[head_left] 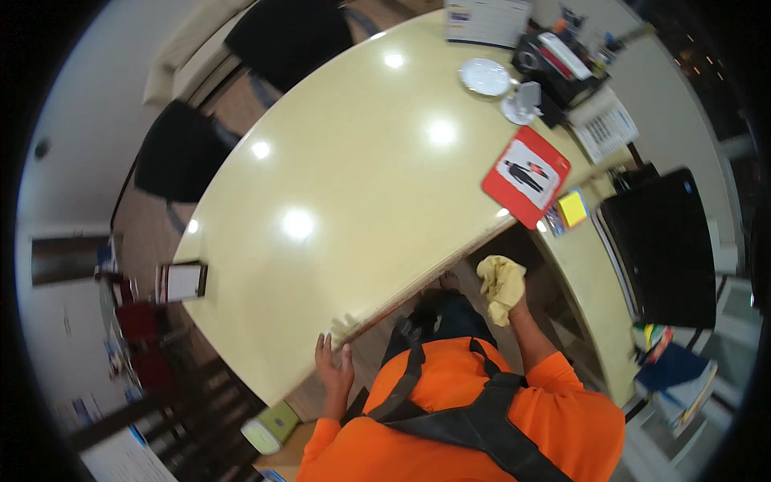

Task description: The person wipes a large oval dining table with a yellow cloth, moving around the perimeter to clean the surface. They then move to a nearby office desk, wiping the top surface and the side panel with the same cloth. The person is barefoot throughout the task.

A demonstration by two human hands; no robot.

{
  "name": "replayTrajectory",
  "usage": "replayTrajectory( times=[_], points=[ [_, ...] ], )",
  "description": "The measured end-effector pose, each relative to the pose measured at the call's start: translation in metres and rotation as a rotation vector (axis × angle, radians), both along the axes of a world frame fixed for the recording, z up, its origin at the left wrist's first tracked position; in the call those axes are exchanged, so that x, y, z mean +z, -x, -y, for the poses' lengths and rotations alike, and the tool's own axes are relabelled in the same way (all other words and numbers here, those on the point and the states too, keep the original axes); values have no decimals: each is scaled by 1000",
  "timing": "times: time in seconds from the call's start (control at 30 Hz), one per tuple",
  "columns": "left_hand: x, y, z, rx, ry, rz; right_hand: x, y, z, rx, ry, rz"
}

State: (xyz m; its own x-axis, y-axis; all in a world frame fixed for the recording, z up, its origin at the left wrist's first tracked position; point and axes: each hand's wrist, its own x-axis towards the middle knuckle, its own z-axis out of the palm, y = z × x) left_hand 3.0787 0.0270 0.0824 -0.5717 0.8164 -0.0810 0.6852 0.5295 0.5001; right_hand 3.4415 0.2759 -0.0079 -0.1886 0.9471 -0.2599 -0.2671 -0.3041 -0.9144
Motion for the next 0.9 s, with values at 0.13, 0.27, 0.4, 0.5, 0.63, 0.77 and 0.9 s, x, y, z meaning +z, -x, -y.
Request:
replayTrajectory(
  times=[0.13, 0.27, 0.4, 0.5, 0.63, 0.77, 0.9],
  points=[
    [13, -29, -4, 18, 37, 4, -47, -3, -74, 221, -47, -503],
    [15, -36, 18, 129, 14, -12, -27, 47, -136, 104, -234, -66],
    [6, -34, 59, 300, -62, -78, -20, 81, -156, 79, -432, 181],
    [9, -35, 96, 406, -14, -103, 4, 109, -139, 79, -239, 22],
    [1, -35, 136, 543, 32, -20, -21, 117, -131, 259, -956, 1096],
    [-28, -21, 197, 594, 59, 75, 1, 190, -97, 286, -789, 1251],
    [-35, 22, 227, 675, -14, 117, -22, 268, -80, 295, -655, 1172]
  ],
)
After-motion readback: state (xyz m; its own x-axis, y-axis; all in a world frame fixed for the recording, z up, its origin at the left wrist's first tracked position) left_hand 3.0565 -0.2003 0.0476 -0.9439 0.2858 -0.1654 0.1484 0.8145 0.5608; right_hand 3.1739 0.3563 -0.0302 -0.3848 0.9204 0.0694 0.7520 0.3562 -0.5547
